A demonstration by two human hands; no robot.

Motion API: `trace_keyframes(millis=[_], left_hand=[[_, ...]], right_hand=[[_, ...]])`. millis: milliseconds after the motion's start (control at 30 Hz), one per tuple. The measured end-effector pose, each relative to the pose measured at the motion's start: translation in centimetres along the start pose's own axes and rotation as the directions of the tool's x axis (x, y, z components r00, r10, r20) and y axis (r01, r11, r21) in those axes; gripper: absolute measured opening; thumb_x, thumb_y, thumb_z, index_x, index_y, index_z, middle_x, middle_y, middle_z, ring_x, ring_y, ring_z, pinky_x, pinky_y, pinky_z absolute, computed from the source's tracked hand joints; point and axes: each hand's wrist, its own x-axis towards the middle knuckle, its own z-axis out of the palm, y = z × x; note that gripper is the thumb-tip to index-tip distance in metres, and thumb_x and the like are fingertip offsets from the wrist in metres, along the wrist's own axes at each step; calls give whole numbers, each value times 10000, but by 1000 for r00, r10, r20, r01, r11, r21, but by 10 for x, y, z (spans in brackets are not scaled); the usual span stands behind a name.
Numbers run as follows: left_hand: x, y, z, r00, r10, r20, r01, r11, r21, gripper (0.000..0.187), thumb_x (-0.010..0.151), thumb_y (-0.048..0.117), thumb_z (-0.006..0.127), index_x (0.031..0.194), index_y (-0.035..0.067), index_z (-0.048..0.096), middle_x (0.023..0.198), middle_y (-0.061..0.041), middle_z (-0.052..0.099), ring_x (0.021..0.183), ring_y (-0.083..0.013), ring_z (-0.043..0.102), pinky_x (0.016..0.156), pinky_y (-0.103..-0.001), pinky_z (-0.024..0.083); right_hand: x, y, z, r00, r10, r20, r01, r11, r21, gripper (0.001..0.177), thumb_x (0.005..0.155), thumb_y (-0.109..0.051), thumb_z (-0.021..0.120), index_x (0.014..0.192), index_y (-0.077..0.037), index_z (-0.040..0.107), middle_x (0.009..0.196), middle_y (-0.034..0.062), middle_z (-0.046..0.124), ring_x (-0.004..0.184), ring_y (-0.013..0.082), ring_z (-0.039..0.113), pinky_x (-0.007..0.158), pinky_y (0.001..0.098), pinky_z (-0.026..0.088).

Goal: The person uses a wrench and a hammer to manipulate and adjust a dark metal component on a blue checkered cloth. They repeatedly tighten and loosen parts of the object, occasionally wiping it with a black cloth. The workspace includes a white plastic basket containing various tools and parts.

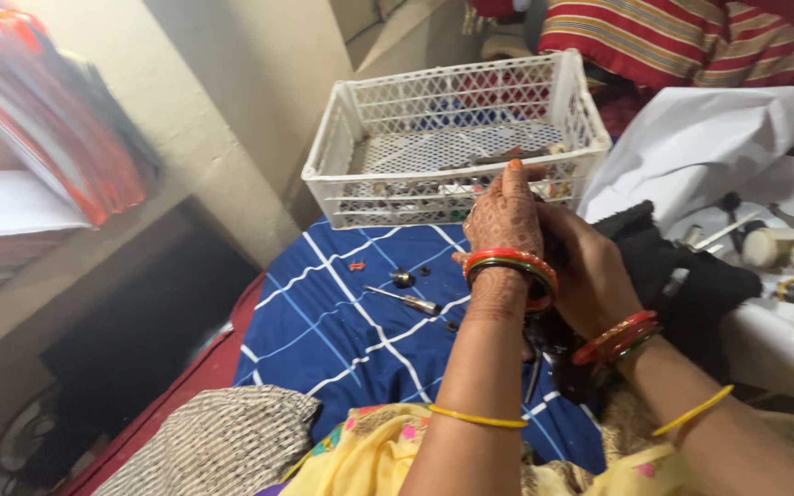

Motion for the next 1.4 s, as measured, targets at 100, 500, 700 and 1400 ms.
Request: trace_keyframes(millis=[100,500,700,1400], left_hand=[[1,4,-15,997,77,-33,-73,992,105,600,1018,539,271,1095,242,787,1083,-115,773,1134,-325,651,1090,-469,397],[-11,24,-51,965,-261,5,261,965,-29,602,991,580,285,1144,251,766,1253,-97,708,1249,-294,614,1164,-520,259],[-22,34,-44,973,-227,50,227,974,-5,621,978,583,253,1142,269,764,1270,-88,714,1298,-288,571,1197,-655,65],[0,2,-18,994,-20,108,39,983,-179,662,1017,528,272,1126,106,770,1200,-183,727,1195,-286,655,1034,-431,461]], right_hand=[[7,-1,2,997,2,73,3,997,-73,404,896,-81,677,1290,-31,602,1189,205,710,1122,359,702,900,390,551],[-14,48,29,956,97,277,-74,993,-92,360,838,-12,635,1196,-45,634,1069,179,721,1036,376,706,830,396,560],[2,7,13,993,39,114,-34,998,-43,416,887,-67,672,1294,-21,600,1150,186,717,1054,309,736,855,370,573],[-36,98,37,854,393,340,-350,919,-181,346,811,-107,728,1153,-65,694,1074,152,750,1024,310,737,889,373,555]])
